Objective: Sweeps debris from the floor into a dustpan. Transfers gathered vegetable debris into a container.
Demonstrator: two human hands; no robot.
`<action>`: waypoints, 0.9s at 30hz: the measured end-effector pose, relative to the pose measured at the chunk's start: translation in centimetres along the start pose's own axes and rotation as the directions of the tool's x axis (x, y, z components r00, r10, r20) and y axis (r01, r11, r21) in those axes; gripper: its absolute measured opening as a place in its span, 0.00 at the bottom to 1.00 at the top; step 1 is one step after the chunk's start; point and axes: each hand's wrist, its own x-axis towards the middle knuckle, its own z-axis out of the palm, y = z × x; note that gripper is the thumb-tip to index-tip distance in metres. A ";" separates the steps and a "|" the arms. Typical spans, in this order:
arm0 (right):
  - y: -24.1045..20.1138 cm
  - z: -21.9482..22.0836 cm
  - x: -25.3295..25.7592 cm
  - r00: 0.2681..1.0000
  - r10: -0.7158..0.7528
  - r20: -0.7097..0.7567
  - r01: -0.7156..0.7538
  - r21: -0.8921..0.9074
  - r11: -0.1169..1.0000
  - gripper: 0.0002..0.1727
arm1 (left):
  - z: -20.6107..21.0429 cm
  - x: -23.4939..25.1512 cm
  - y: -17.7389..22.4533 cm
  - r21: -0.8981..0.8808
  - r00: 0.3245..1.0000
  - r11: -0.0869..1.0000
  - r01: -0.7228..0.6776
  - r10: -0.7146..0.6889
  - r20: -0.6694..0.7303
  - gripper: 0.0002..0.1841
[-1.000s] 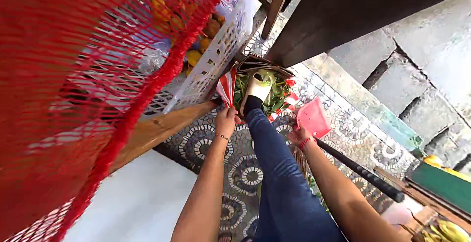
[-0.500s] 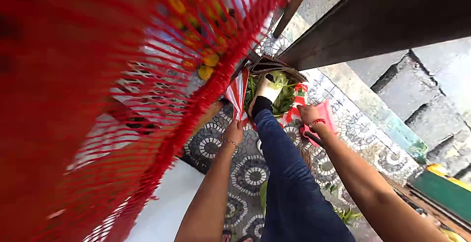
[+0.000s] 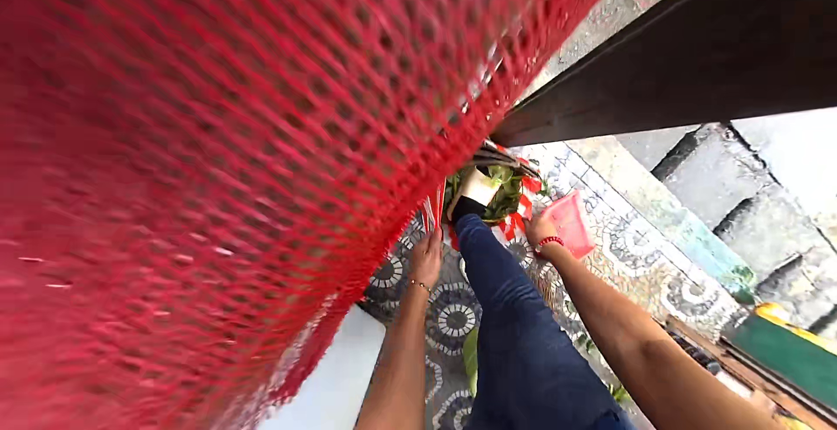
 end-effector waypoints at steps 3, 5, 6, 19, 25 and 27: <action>0.2 0.4 -1.0 0.999 0.048 0.012 -0.048 -0.023 0.999 0.31 | 1.3 -0.7 0.4 -0.052 0.999 0.998 0.041 -0.041 -0.005 0.24; -0.5 -0.3 -1.1 0.998 0.064 0.016 -0.064 -0.029 0.998 0.31 | 1.7 -0.2 1.1 -0.083 0.996 0.994 0.073 -0.076 -0.038 0.24; -0.9 -1.0 -1.1 0.997 0.067 0.025 -0.066 -0.034 0.997 0.31 | 1.4 0.1 1.6 -0.080 0.995 0.992 0.100 -0.102 -0.022 0.25; 1.6 -0.3 -2.7 0.990 -0.077 -0.117 0.111 0.319 0.941 0.33 | -1.1 -2.7 1.2 -0.100 0.989 0.995 -0.006 -0.008 -0.148 0.30; 10.3 8.4 -15.0 0.976 0.005 -0.217 0.053 0.263 0.963 0.40 | 6.8 -19.9 -3.4 0.129 0.804 0.951 0.282 -0.307 0.509 0.22; 11.0 10.1 -17.9 0.999 0.049 -0.024 -0.044 0.169 0.985 0.37 | 9.3 -24.8 -3.3 0.269 0.702 0.957 0.109 -0.266 0.661 0.19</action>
